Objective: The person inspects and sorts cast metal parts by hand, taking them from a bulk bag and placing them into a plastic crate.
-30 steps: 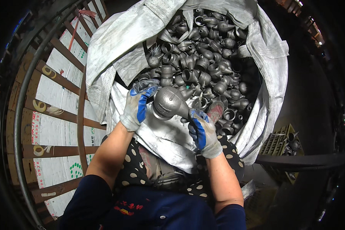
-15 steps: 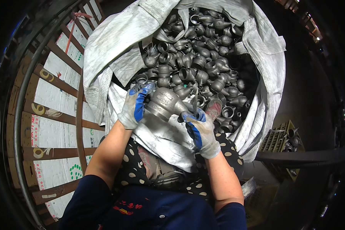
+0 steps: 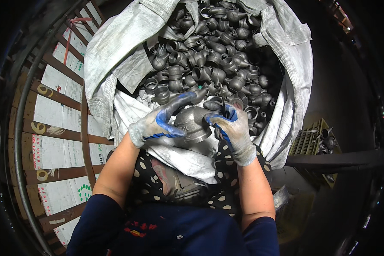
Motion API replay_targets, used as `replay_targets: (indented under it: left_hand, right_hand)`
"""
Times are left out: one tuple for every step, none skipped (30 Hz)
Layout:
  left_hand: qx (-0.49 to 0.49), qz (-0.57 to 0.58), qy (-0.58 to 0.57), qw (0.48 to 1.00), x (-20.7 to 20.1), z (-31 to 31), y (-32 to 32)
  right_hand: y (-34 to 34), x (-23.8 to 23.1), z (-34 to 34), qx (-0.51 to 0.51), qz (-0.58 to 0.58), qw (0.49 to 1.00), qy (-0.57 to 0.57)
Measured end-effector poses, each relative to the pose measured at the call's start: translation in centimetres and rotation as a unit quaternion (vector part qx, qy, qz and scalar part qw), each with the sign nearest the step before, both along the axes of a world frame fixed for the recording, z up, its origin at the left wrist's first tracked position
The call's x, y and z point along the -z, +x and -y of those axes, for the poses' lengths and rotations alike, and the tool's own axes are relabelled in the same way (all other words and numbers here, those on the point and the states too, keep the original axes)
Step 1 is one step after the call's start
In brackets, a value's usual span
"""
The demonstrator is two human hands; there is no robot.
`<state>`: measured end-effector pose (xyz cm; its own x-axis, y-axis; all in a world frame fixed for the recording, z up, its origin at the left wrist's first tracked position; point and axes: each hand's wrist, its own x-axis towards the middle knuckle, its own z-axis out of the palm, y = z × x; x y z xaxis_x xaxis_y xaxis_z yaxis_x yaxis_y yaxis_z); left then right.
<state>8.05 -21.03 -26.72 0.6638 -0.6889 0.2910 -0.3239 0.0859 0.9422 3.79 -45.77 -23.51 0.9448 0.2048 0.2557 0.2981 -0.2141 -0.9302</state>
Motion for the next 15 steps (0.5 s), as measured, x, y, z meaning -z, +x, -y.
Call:
replay_targets:
  left_hand:
    - [0.042,-0.035,0.002,0.998,0.3,0.5,-0.4]
    - [0.058,0.019,0.052,0.997,0.4,0.8,-0.4]
    - [0.050,0.003,0.053,0.997,0.5,1.1,-0.5]
    - [0.063,-0.018,0.033,0.997,0.6,1.3,-0.6]
    - [0.076,-0.038,0.013,0.996,0.6,1.4,-0.6]
    - [0.078,-0.102,0.004,0.992,0.5,1.6,-0.8]
    - [0.080,-0.091,-0.007,0.993,0.4,1.6,-1.0]
    - [0.080,-0.118,-0.018,0.990,0.2,1.5,-1.2]
    - [0.074,-0.153,-0.026,0.985,0.0,1.5,-1.5]
    - [0.052,-0.136,-0.037,0.989,-0.2,1.6,-2.0]
    - [0.052,-0.134,-0.037,0.989,-0.3,1.6,-2.4]
    - [0.006,-0.141,-0.060,0.988,-0.5,1.7,-2.8]
    - [-0.035,-0.142,-0.070,0.987,-0.6,1.7,-2.9]
    - [-0.087,-0.105,-0.034,0.990,-0.8,1.5,-2.8]
    - [-0.099,-0.117,-0.032,0.988,-0.9,1.3,-2.7]
  right_hand:
    - [0.0,0.0,-0.1,-0.017,0.009,1.000,-0.015]
    - [-0.1,0.0,-0.3,-0.029,0.041,0.998,-0.032]
    - [-0.1,0.0,-0.3,-0.050,0.027,0.997,-0.045]
    - [0.0,0.2,-0.8,-0.050,0.038,0.998,-0.004]
    - [0.0,0.2,-0.8,-0.050,0.044,0.998,0.016]
    - [0.0,0.2,-0.9,-0.051,0.052,0.997,0.036]
    - [0.0,0.2,-0.9,-0.056,0.028,0.997,0.037]
    - [-0.1,0.1,-0.9,-0.050,0.030,0.998,0.032]
    - [-0.2,-0.1,-0.9,-0.061,0.004,0.997,0.038]
    - [-0.4,-0.4,-1.0,-0.034,-0.054,0.997,0.045]
    - [-0.5,-0.7,-1.0,0.009,-0.122,0.991,0.049]
    - [-0.6,-1.0,-1.3,-0.005,-0.006,0.999,0.040]
    - [-0.8,-1.4,-1.5,-0.013,-0.002,0.999,0.042]
    - [-1.1,-1.7,-1.8,0.021,0.050,0.998,0.008]
    - [-1.5,-2.2,-1.8,0.046,0.076,0.996,-0.018]
